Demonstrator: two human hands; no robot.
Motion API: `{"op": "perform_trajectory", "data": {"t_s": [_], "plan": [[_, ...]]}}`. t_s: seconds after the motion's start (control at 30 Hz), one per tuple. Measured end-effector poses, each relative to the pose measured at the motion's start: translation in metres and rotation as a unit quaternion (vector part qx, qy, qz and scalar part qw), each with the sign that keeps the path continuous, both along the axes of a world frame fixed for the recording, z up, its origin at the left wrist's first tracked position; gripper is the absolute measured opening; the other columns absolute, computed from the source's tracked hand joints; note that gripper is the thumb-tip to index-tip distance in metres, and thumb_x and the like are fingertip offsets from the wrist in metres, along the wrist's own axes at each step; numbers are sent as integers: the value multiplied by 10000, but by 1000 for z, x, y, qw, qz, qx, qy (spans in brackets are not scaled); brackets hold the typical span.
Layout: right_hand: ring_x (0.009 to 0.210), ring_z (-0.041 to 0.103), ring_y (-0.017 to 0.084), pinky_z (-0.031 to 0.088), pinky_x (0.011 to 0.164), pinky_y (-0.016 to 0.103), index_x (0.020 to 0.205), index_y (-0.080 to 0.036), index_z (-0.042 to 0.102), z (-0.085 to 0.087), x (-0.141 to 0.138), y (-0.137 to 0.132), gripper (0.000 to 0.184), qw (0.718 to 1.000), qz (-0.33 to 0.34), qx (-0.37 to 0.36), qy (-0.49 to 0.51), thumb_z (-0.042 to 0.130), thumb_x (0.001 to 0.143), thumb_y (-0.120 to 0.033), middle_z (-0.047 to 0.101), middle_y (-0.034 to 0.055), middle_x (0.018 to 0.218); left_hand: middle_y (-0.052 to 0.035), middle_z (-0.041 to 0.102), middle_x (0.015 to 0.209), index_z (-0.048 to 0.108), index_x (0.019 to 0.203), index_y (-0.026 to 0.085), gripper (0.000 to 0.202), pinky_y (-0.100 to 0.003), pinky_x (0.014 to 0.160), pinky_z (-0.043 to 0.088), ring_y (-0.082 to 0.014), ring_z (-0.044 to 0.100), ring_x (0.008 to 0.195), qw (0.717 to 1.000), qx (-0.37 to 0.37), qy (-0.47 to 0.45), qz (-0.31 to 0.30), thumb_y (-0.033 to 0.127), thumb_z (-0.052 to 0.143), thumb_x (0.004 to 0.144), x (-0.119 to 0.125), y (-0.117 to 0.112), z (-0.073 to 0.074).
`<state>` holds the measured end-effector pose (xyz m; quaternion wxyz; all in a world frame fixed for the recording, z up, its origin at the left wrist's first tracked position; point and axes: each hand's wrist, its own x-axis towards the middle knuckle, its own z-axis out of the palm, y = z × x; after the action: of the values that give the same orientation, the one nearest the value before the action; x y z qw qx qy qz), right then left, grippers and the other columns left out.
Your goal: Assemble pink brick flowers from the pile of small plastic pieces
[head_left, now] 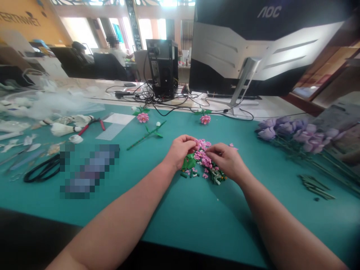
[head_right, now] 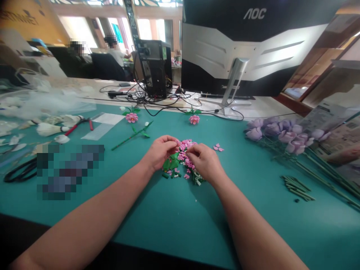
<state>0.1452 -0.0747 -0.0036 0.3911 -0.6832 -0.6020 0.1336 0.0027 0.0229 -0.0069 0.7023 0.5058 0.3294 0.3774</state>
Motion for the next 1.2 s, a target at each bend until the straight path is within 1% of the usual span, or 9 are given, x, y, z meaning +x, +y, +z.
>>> {"op": "perform_trajectory", "data": {"t_s": [0.1,0.23,0.4,0.57,0.7,0.83,0.97,1.03,1.2], "plan": [[732,560,147,402,668,259,769,-211,692,-1,-4,-2,114,995,49,-35,-79,588,811,-191,633,12,777,-21,627,682,585,740,136,99,-197,560,431,-77,553,572,1000,-12,-15,4,119,632,654,-2,3,2],[756,534,150,389,682,254,762,-204,684,-10,-13,-2,133,982,97,-62,-146,586,801,-123,617,23,783,-7,617,675,599,777,141,121,-184,542,418,-64,545,554,1000,-24,-18,8,91,620,669,-2,1,2],[798,521,161,396,735,269,750,-211,682,-24,-19,3,84,974,120,-82,-172,629,806,-179,603,30,820,0,610,667,609,777,138,123,-180,531,404,-55,527,542,1000,-22,-7,3,81,622,668,0,-2,2],[765,510,152,392,742,274,722,-197,659,-28,-21,4,82,969,138,-75,-191,638,793,-161,590,28,799,-8,620,685,616,763,141,107,-192,537,406,-62,526,553,1000,-11,-1,-8,97,623,666,-1,-2,2],[750,515,152,386,719,272,707,-183,635,-26,-23,5,90,963,144,-67,-216,627,779,-130,591,29,780,2,609,671,618,763,140,109,-191,538,400,-58,518,550,1000,-11,-10,-9,98,625,662,-1,-3,2],[747,531,154,388,710,274,720,-181,628,-24,-26,7,96,955,147,-69,-249,598,802,-140,603,39,793,-9,626,689,613,758,136,107,-192,542,400,-55,514,541,1000,-14,-3,-9,80,597,669,-1,-3,1],[758,548,194,376,685,311,713,-172,634,-19,-31,6,153,931,119,-77,-336,556,842,-199,634,85,817,-17,630,699,612,756,130,102,-190,547,406,-54,520,546,1000,-16,0,-10,73,580,677,0,-3,0],[753,558,212,361,656,323,716,-165,641,-17,-34,5,164,918,105,-79,-375,532,837,-179,644,102,811,-15,628,698,614,759,130,105,-186,541,405,-53,518,547,1000,-15,-4,-12,71,580,679,0,-3,1],[747,571,220,349,641,332,727,-157,643,-16,-38,5,143,905,98,-83,-406,516,786,-131,660,107,805,-18,622,679,605,761,126,96,-183,534,410,-57,520,542,1000,-24,-4,-12,71,579,686,0,-3,2]]}}
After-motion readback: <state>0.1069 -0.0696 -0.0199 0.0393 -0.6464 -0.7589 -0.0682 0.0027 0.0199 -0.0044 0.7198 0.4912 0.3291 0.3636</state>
